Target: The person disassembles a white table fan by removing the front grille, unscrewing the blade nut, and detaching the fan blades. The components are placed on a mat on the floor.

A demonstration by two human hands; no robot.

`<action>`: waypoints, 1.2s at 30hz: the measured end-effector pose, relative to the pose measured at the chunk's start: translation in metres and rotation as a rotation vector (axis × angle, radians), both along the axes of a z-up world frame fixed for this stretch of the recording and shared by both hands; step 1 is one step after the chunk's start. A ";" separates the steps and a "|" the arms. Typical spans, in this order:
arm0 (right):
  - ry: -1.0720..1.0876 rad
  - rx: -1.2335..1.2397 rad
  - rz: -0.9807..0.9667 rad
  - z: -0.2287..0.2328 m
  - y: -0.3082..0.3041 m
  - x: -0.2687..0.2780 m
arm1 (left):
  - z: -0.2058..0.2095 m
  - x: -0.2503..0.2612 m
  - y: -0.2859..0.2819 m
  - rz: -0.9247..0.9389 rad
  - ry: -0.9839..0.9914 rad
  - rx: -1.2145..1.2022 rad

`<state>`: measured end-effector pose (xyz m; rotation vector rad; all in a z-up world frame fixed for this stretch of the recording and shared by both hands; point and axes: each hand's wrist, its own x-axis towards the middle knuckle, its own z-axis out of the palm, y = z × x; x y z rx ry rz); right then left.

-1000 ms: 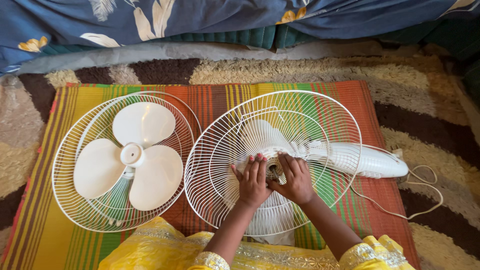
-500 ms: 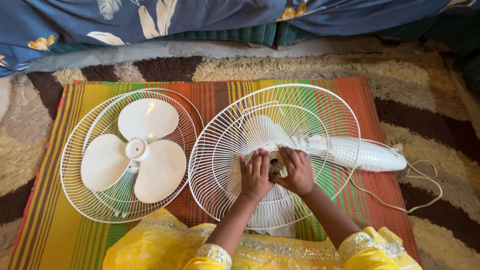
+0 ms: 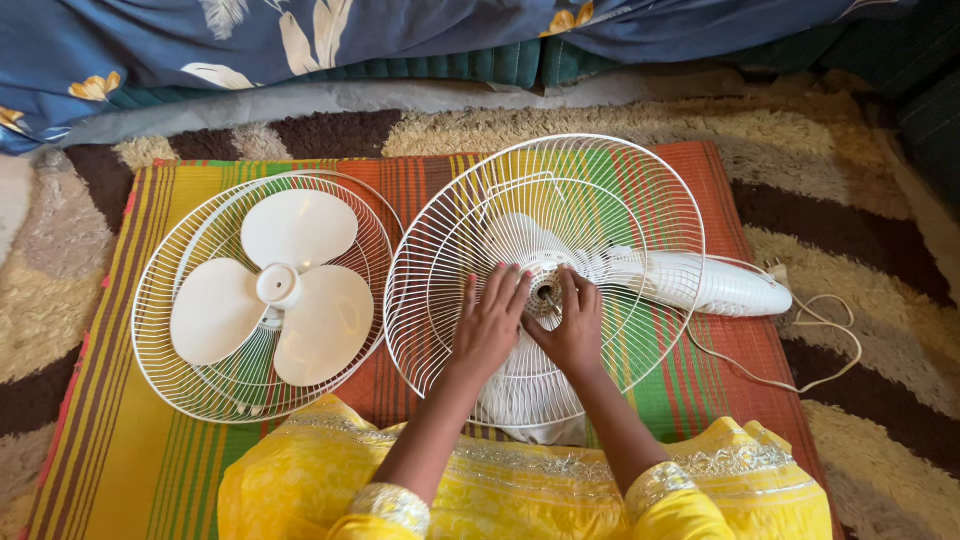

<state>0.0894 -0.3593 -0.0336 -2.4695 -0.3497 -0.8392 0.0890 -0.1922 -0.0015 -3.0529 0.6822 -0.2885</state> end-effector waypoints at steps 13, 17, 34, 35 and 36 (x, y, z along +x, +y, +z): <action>0.176 0.098 -0.287 -0.054 0.036 0.012 | 0.048 -0.027 0.097 0.377 -0.019 -1.209; 0.117 0.104 -0.285 -0.071 0.038 0.014 | 0.033 -0.028 0.097 0.423 -0.009 -1.262; 0.235 0.346 -0.437 -0.062 0.058 0.011 | 0.033 -0.042 0.082 0.471 -0.027 -1.214; 0.225 0.364 -0.436 -0.060 0.059 0.011 | 0.033 -0.042 0.081 0.473 -0.034 -1.218; 0.214 0.381 -0.434 -0.059 0.060 0.011 | 0.033 -0.043 0.080 0.476 -0.042 -1.223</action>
